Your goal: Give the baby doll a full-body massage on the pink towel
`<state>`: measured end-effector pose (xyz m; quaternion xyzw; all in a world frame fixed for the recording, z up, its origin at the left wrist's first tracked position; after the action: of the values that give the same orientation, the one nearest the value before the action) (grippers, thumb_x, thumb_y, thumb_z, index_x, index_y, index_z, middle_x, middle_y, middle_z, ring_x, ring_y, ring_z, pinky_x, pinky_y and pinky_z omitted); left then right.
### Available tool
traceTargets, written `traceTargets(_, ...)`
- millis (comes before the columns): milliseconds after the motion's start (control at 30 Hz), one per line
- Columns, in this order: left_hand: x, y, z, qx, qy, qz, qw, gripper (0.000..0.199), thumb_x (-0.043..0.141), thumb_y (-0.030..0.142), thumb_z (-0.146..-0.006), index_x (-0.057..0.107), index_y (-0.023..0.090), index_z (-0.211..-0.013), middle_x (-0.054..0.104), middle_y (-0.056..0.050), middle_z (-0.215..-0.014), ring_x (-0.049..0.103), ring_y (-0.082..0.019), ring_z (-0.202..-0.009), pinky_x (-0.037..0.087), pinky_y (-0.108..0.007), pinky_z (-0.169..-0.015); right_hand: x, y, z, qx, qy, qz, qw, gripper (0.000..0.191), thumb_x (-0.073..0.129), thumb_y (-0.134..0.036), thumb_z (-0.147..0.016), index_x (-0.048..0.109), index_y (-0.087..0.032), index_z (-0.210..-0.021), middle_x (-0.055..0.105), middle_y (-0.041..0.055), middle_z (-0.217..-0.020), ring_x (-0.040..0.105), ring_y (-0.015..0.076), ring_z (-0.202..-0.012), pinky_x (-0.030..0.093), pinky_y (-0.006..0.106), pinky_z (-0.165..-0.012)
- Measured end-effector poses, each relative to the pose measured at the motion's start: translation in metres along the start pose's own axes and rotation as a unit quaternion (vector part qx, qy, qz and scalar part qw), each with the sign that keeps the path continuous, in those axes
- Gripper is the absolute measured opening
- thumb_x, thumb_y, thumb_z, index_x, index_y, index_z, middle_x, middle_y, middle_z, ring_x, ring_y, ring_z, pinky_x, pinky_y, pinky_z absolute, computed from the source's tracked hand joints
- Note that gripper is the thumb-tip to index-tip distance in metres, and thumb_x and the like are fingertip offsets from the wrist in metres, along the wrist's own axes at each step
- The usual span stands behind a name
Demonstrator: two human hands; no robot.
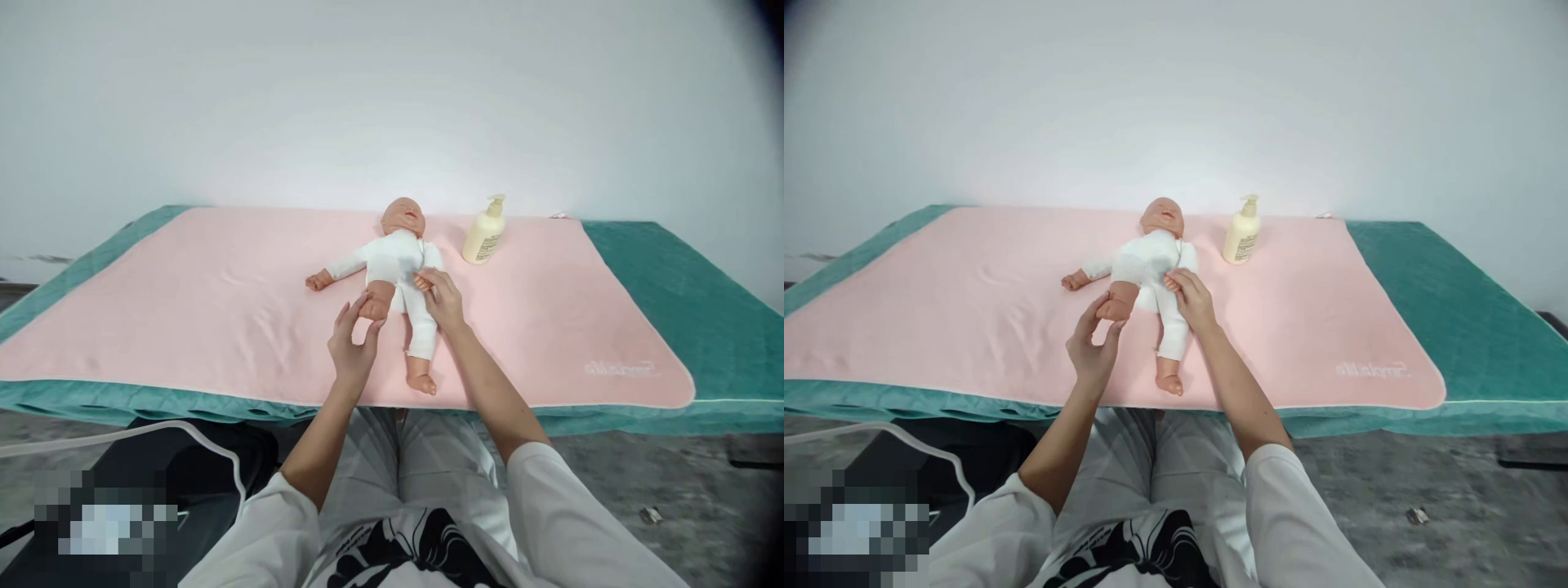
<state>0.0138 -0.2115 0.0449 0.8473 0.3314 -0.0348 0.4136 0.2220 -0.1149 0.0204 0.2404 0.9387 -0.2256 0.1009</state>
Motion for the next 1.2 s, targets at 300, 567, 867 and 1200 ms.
traceTargets(300, 0.012, 0.003, -0.019, 0.013, -0.021, -0.008, 1.000, 0.042, 0.064, 0.033, -0.088, 0.060, 0.023, -0.129, 0.068, -0.008, -0.127, 0.066, -0.022, -0.115, 0.051, -0.039, -0.105, 0.009, 0.006, 0.002, 0.023, -0.059, 0.005, 0.998, 0.030, 0.043, -0.019, -0.095, 0.065, -0.025, -0.115, 0.071, 0.0069, -0.115, 0.064, 0.0182, -0.118, 0.054, 0.042, -0.107)
traceTargets(567, 0.007, 0.006, -0.012, 0.018, -0.033, -0.011, 0.999, 0.042, 0.064, 0.032, -0.089, 0.060, 0.023, -0.129, 0.069, -0.007, -0.127, 0.066, -0.023, -0.117, 0.050, -0.041, -0.106, 0.002, 0.004, 0.000, 0.028, -0.026, -0.014, 0.999, 0.028, 0.046, -0.019, -0.095, 0.064, -0.023, -0.115, 0.066, 0.0106, -0.116, 0.063, 0.0202, -0.115, 0.056, 0.039, -0.100)
traceTargets(867, -0.010, 0.016, 0.017, 0.085, -0.028, -0.026, 0.996, 0.041, 0.066, 0.023, -0.088, 0.059, 0.022, -0.127, 0.072, -0.006, -0.122, 0.067, -0.021, -0.116, 0.047, -0.042, -0.111, -0.024, 0.020, 0.000, 0.128, 0.085, 0.038, 0.987, 0.027, 0.053, -0.030, -0.092, 0.061, -0.022, -0.117, 0.062, 0.0099, -0.112, 0.060, 0.0207, -0.109, 0.052, 0.044, -0.101)
traceTargets(1200, -0.039, 0.014, 0.055, 0.071, -0.026, -0.057, 0.996, 0.050, 0.070, 0.021, -0.084, 0.057, 0.022, -0.132, 0.071, -0.007, -0.121, 0.063, -0.023, -0.122, 0.050, -0.043, -0.107, -0.040, 0.055, 0.015, 0.291, 0.230, -0.024, 0.928, 0.046, 0.059, -0.029, -0.082, 0.050, -0.020, -0.126, 0.052, 0.0110, -0.127, 0.055, 0.0200, -0.119, 0.050, 0.043, -0.101)
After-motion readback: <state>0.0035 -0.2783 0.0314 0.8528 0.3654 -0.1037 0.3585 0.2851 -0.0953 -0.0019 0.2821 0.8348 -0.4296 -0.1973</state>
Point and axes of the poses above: each hand's wrist, its own z-axis away from the middle knuckle, its own x-axis out of the palm, y = z × x, the point moved 5 cm from there along -z, towards the middle knuckle
